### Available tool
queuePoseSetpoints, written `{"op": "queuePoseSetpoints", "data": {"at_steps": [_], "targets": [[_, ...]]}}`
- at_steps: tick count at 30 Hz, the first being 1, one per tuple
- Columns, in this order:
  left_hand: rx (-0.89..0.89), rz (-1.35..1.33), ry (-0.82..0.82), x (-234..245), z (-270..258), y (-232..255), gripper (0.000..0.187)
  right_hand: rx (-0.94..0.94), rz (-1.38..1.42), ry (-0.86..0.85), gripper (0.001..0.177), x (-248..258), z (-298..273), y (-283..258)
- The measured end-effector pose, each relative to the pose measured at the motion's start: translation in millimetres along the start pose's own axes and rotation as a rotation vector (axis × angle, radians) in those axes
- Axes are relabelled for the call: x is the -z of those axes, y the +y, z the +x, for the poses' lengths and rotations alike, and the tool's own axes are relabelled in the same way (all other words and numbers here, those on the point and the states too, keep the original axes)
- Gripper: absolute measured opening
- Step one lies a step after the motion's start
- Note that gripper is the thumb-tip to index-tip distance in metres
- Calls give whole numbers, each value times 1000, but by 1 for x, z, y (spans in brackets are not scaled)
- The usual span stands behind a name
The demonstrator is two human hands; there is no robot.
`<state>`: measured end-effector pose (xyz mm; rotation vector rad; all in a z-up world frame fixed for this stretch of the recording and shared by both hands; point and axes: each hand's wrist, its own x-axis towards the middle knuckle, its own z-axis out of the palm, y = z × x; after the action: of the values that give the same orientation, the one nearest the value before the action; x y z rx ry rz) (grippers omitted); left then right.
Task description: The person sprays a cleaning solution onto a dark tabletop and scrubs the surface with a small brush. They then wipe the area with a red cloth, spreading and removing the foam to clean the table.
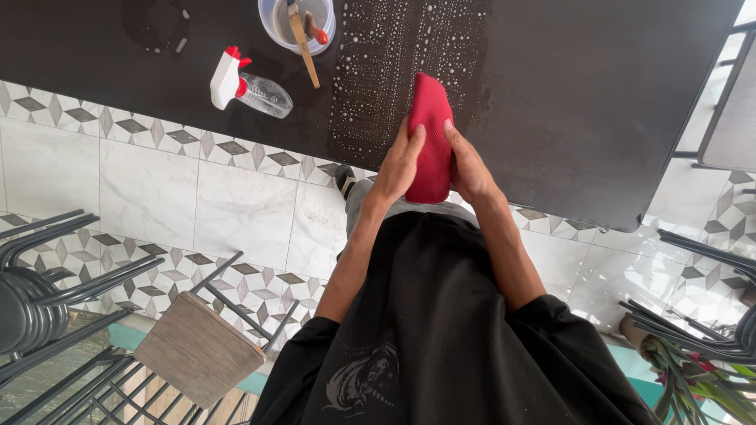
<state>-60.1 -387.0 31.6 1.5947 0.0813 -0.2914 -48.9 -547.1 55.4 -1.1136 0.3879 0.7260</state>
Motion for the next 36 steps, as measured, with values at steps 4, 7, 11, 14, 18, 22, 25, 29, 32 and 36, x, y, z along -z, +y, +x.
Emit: {"op": "queuePoseSetpoints", "data": {"at_steps": [4, 7, 11, 14, 18, 22, 25, 29, 32, 36], "targets": [[220, 255, 9, 2, -1, 2, 54, 37, 28, -12, 53, 8, -4, 2], [320, 562, 71, -3, -11, 11, 46, 97, -8, -41, 41, 11, -4, 12], [206, 755, 227, -2, -13, 17, 61, 150, -26, -46, 34, 11, -2, 16], [456, 322, 128, 16, -8, 10, 67, 88, 77, -27, 35, 11, -4, 12], [446, -176, -33, 26, -3, -9, 70, -47, 145, -3, 45, 8, -13, 10], [313, -442, -21, 28, 8, -21, 61, -112, 367, -132, 55, 6, -19, 11], [268, -680, -56, 24, 14, -29, 61, 17, 475, -164, 62, 5, -20, 16], [236, -719, -30, 21, 22, -40, 66, 139, 505, -172, 68, -7, -16, 22], [148, -427, -113, 38, 29, -46, 55, 89, 491, -124, 67, -24, -19, 28], [210, -127, -171, 61, 33, -61, 50, 16, 541, -86, 67, -43, -16, 32]]}}
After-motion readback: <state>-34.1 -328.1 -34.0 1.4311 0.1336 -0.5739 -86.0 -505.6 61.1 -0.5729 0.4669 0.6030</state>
